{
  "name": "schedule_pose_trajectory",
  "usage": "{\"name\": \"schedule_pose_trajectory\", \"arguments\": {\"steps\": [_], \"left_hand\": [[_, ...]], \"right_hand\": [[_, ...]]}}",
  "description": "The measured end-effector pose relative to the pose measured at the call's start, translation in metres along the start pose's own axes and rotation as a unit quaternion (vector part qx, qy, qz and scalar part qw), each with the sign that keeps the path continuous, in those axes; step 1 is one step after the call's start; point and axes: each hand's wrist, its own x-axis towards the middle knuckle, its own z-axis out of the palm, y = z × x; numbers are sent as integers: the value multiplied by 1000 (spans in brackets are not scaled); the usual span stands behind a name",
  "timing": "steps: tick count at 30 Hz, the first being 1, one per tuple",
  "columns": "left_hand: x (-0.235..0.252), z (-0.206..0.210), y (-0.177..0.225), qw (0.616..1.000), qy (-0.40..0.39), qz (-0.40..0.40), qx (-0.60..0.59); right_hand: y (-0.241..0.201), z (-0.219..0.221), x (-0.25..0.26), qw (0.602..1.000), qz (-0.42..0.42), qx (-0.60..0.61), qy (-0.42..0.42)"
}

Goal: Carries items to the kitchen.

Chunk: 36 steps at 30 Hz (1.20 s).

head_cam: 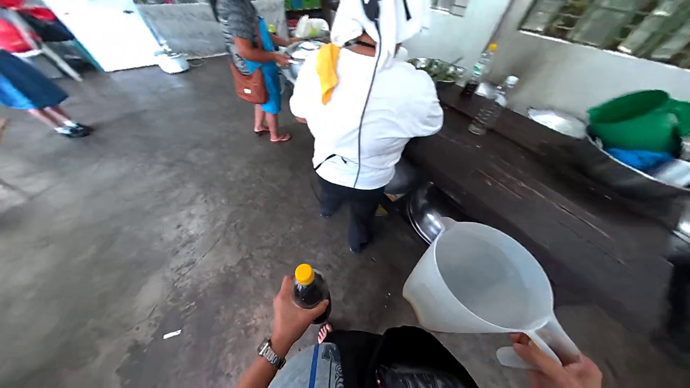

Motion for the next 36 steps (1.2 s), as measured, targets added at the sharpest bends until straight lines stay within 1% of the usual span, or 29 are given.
{"name": "schedule_pose_trajectory", "arguments": {"steps": [2, 5, 7, 10, 13, 16, 19, 22, 25, 29, 32, 34, 36], "left_hand": [[24, -14, -11, 1000, 23, -2, -4], [54, -37, -30, 998, 56, -11, 11], [69, -53, -41, 995, 93, -20, 32], [93, -79, -64, 984, 163, -49, 48], [120, -103, -90, 966, 238, -85, 56], [139, -125, -108, 942, 298, -130, 86], [165, -150, -114, 909, 368, -163, 111], [186, -170, -121, 877, 431, -183, 114], [208, -188, -130, 839, 485, -224, 103], [250, -216, -160, 810, 510, -267, 115], [294, -248, -186, 804, 503, -297, 116], [335, -274, -199, 806, 486, -318, 115], [380, -306, -209, 815, 461, -328, 124]], "right_hand": [[7, 54, 18, 999, 15, -6, -48], [21, 138, 48, 992, 0, 19, -124], [27, 194, 68, 985, 2, 36, -168], [24, 277, 101, 971, 29, 52, -231], [20, 363, 141, 958, 31, 62, -279], [19, 448, 180, 937, 12, 79, -340], [2, 553, 218, 917, -20, 88, -387], [-12, 665, 254, 910, -22, 75, -407], [-19, 789, 289, 906, -21, 53, -419], [-32, 948, 328, 907, 56, 54, -414], [-34, 1049, 348, 912, 100, 11, -398], [-38, 1107, 361, 920, 94, -10, -381], [-37, 1159, 372, 926, 78, -31, -367]]}}
